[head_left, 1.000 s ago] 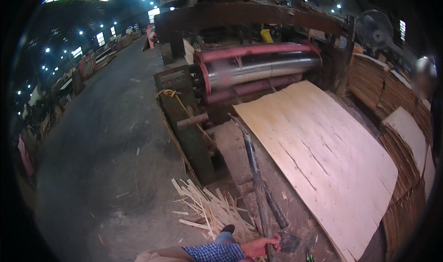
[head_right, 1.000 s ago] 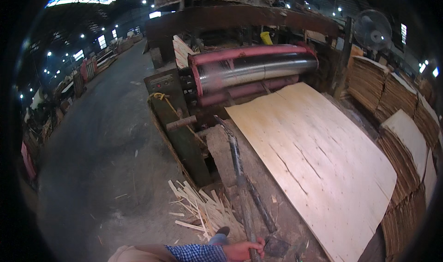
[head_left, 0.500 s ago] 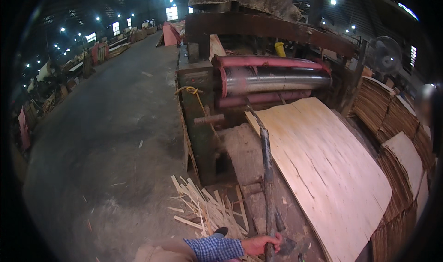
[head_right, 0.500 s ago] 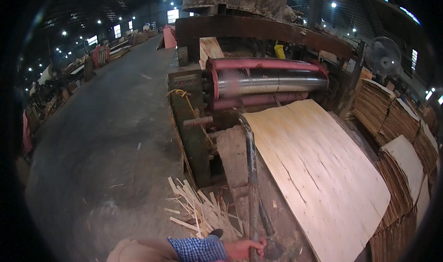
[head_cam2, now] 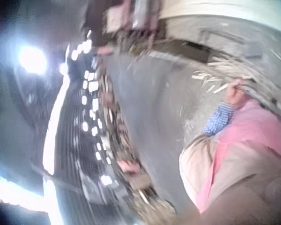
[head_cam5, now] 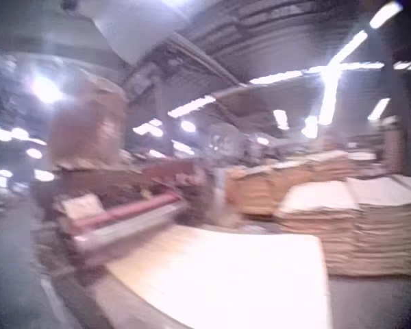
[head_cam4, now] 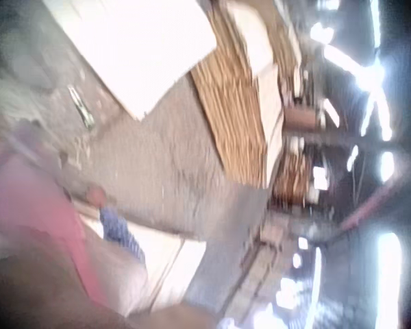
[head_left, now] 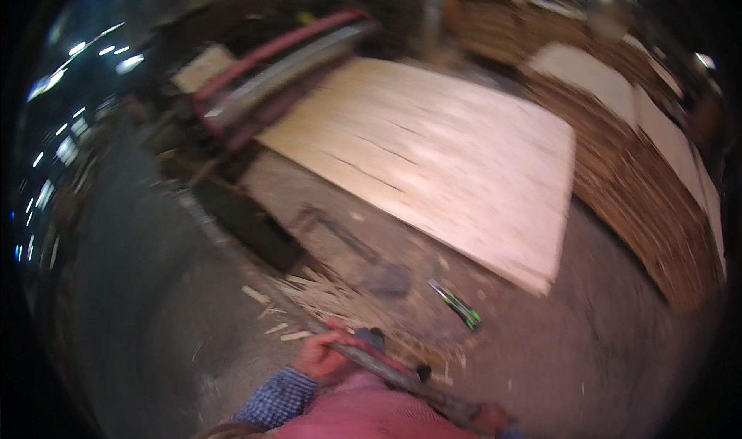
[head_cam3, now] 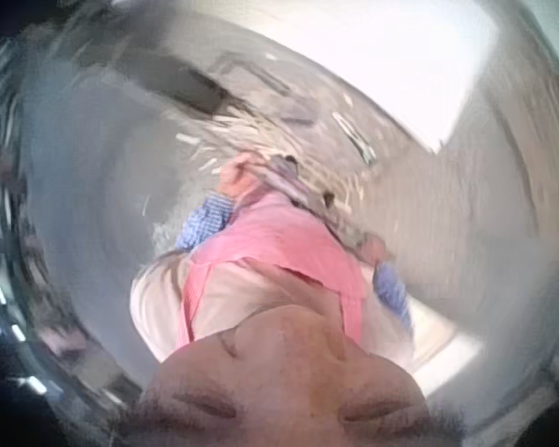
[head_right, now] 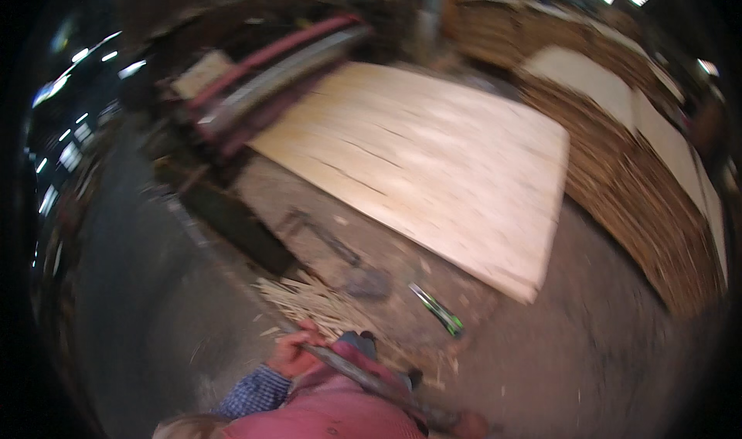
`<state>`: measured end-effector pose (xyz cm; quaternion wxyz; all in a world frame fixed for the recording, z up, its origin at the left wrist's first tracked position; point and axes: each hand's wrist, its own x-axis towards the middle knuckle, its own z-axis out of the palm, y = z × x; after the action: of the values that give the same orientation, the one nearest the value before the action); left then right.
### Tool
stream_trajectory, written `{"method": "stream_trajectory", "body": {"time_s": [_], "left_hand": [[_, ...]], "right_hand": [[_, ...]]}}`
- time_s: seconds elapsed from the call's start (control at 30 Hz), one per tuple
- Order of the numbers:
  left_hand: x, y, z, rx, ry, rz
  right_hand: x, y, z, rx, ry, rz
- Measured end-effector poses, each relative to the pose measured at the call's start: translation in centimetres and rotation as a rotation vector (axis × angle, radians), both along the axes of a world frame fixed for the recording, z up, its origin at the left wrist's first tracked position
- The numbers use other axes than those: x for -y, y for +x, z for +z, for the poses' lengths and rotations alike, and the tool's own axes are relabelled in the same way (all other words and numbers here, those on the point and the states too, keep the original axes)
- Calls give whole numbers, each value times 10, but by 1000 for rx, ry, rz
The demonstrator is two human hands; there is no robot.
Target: The person operates a rolling machine using a metal lever and then stacks wood panels onto a pallet by hand.
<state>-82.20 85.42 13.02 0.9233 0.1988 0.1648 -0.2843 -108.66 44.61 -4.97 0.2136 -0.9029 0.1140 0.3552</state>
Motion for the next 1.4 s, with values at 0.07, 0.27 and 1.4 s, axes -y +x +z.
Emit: {"method": "stream_trajectory", "body": {"time_s": [0.07, 0.27, 1.4], "left_hand": [[13, 2, -2, 221, 58, -100], [63, 24, -5, 317, -180, -194], [693, 191, -9, 968, 891, -980]], "right_hand": [[14, -11, 22, 112, 114, -69], [42, -5, 144, 288, -163, -202], [506, 241, 145, 417, 654, -374]]}}
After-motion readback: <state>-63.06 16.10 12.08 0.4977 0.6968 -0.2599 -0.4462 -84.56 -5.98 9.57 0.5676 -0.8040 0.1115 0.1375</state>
